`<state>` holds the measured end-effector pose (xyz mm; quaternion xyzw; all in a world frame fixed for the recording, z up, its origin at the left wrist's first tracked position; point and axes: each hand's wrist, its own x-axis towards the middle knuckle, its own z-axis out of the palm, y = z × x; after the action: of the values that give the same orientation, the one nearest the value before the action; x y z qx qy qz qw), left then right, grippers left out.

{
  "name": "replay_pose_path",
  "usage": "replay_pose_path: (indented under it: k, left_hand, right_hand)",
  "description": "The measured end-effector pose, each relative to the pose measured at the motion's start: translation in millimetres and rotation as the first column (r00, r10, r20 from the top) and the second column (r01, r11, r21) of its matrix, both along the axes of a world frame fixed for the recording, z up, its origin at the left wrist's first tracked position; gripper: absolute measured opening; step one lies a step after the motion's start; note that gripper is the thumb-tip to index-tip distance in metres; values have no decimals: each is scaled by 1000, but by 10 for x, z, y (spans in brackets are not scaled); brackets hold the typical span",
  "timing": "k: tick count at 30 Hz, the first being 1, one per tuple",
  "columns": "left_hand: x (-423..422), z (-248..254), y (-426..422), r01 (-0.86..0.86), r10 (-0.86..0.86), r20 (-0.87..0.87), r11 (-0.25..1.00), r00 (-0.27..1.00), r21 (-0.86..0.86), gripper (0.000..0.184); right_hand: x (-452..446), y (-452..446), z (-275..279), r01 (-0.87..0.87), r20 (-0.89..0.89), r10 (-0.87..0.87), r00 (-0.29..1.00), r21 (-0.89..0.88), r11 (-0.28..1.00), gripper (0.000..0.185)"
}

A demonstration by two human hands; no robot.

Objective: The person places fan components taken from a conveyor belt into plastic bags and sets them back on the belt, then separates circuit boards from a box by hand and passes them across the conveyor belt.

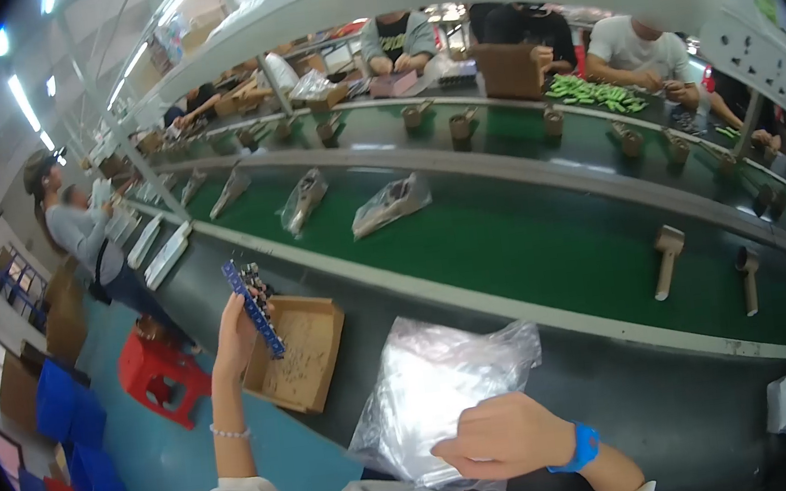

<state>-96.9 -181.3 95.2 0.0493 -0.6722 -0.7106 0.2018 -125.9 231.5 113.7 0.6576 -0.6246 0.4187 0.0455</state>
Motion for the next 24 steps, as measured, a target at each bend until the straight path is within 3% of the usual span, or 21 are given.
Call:
replay_pose_path:
  k: [3,6,8,10,13,16,19,21,22,23,24]
  left_hand:
    - [-441,139,4,97,-95,-39,994,995,57,30]
    - [-1024,338,35,122,-133,49,975,990,184,30]
    - [-1457,476,80,113,-132,95,977,987,181,29]
    - [-1986,411,22,71,-92,153,988,984,138,28]
    - [-2494,453,206,83,-96,245,995,965,63,31]
    - [-2992,411,363,143,-162,154,982,975,123,30]
    - [-3414,377,594,163,-165,0,978,986,133,29]
    - [-3706,329,632,230,-232,0,964,973,135,29]
    - [-3846,287,672,222,-235,25,942,972,251,27]
    - [-3984,253,684,222,-239,38,943,970,249,27]
    - [-4141,172,703,255,-247,-64,925,967,280,25]
  right_hand:
    - [-283,-91,-172,-7,314,26,949,-61,998,17]
    - [-654,-175,-285,92,612,-47,790,-42,995,11]
    - [-923,-352,-396,195,803,-93,589,-29,980,13]
    - [-1253,-566,-652,263,859,-59,508,-89,961,15]
    - [-1756,-764,-1140,320,856,-67,512,-118,940,17]
    - [-2143,-807,-1521,415,905,-93,416,-98,904,16]
    - [-2366,-745,-1642,431,863,-153,482,-81,899,17]
    - [-2418,-721,-1621,447,858,-193,476,-47,893,16]
    - [-2416,-722,-1643,455,843,-241,481,-5,891,16]
    - [-2418,-742,-1645,462,825,-289,485,39,886,15]
    - [-2413,-719,-1643,439,799,-327,504,89,894,13]
